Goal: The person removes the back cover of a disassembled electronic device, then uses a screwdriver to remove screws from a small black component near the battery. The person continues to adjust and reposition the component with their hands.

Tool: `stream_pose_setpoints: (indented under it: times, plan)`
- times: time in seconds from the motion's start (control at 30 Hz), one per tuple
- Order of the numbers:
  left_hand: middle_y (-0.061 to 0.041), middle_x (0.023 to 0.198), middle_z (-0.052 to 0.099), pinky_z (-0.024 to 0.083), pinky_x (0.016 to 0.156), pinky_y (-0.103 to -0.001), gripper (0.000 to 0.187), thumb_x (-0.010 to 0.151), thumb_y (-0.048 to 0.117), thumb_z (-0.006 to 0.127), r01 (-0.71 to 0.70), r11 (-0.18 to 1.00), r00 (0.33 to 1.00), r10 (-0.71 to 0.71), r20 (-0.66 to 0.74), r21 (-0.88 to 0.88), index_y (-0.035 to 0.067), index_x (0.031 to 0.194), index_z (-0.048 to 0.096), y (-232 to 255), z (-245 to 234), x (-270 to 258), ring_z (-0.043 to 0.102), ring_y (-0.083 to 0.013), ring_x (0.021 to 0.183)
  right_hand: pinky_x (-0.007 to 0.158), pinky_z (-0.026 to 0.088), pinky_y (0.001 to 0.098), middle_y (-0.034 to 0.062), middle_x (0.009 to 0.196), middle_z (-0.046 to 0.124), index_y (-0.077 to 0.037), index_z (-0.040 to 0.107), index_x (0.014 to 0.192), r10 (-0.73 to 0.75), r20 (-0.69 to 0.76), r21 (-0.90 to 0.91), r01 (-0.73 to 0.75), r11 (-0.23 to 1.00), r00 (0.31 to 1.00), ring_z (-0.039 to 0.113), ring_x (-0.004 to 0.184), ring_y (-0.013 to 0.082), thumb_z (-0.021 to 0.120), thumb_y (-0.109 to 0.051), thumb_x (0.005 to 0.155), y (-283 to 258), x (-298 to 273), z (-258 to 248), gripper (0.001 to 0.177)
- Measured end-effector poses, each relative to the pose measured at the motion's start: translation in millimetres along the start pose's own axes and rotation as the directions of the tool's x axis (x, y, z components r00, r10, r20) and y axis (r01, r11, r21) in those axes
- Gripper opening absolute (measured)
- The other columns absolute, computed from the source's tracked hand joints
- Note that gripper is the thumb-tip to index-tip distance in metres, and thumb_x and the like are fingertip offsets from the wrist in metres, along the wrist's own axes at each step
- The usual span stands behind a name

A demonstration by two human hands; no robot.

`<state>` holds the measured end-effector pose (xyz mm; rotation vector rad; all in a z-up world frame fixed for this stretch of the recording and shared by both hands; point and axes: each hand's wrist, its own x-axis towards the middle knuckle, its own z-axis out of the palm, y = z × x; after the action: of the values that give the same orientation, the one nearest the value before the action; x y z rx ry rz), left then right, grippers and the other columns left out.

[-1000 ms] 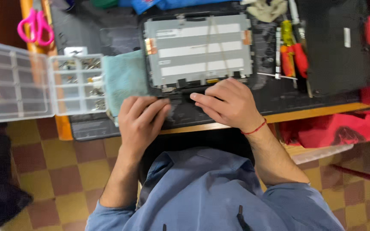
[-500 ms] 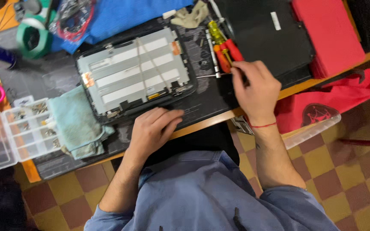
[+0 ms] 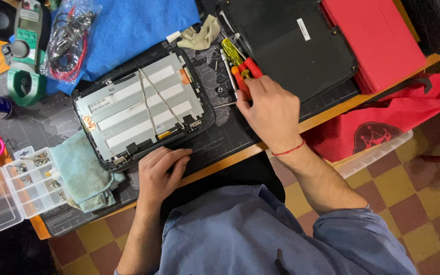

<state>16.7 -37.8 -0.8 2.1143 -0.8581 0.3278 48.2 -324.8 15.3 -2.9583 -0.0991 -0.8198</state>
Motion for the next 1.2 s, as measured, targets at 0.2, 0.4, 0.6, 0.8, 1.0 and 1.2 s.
stream_pose_setpoints:
  times: [0.2,0.4,0.6,0.8,1.0,1.2]
  plan:
    - [-0.007,0.071,0.067,0.057,0.059,-0.04,0.009,0.095,0.011,0.071,0.003,0.998,0.998,-0.006,-0.06,-0.055,0.011,0.1,0.078,1,0,-1,0.066,-0.0308,0.061,0.056,0.056,0.0315,0.0054,0.085,0.063,-0.009,0.075,0.107,0.07,-0.125,0.467,-0.004,0.884,0.99,0.069,0.068,0.0245,0.081,-0.012,0.09,11,2,-14,0.017]
    - [-0.006,0.071,0.066,0.055,0.064,-0.039,0.008,0.096,0.01,0.071,0.0,0.999,0.964,-0.012,-0.265,-0.045,0.01,0.1,0.078,10,-6,1,0.066,-0.0299,0.062,0.063,0.06,0.0304,0.0166,0.095,0.061,0.008,0.071,0.112,0.054,0.086,0.982,-0.094,0.161,0.995,0.071,0.073,0.0227,0.072,-0.003,0.095,-15,0,7,0.021]
    - [-0.004,0.071,0.065,0.053,0.068,-0.036,0.006,0.097,0.008,0.073,0.095,0.995,0.887,-0.089,-0.454,-0.01,0.01,0.101,0.077,8,-36,-18,0.065,-0.0254,0.064,0.07,0.064,0.0328,0.0184,0.108,0.055,0.013,0.065,0.114,-0.079,0.092,0.992,-0.098,-0.078,0.993,0.075,0.084,0.0276,0.07,-0.006,0.097,-65,-1,2,0.026]
    - [-0.005,0.074,0.065,0.053,0.071,-0.04,0.011,0.091,0.006,0.08,0.232,0.959,0.855,-0.121,-0.505,0.164,0.011,0.1,0.075,-4,-87,-54,0.066,-0.0282,0.069,0.075,0.064,0.0373,0.0198,0.109,0.052,0.013,0.067,0.112,-0.177,0.012,1.0,-0.013,-0.007,0.984,0.07,0.088,0.0251,0.073,-0.004,0.096,-100,12,-2,0.025]
    - [-0.007,0.103,0.062,0.051,0.083,-0.045,0.024,0.09,0.017,0.08,0.41,0.841,0.854,-0.219,-0.472,0.352,0.014,0.11,0.069,-24,-85,-90,0.064,-0.0339,0.094,0.075,0.062,0.0346,0.023,0.11,0.059,0.012,0.067,0.113,-0.355,0.002,1.0,-0.009,-0.019,0.935,0.069,0.087,0.0219,0.075,0.006,0.092,-133,37,-1,0.023]
    - [-0.007,0.128,0.063,0.042,0.103,-0.044,0.03,0.098,0.022,0.071,0.529,0.772,0.822,-0.364,-0.438,0.351,0.011,0.125,0.064,-14,-78,-90,0.058,-0.03,0.12,0.098,0.064,0.0373,0.0131,0.115,0.057,-0.001,0.056,0.123,-0.533,0.028,0.999,0.0,0.054,0.845,0.072,0.113,0.034,0.064,0.009,0.103,-166,64,-10,0.024]
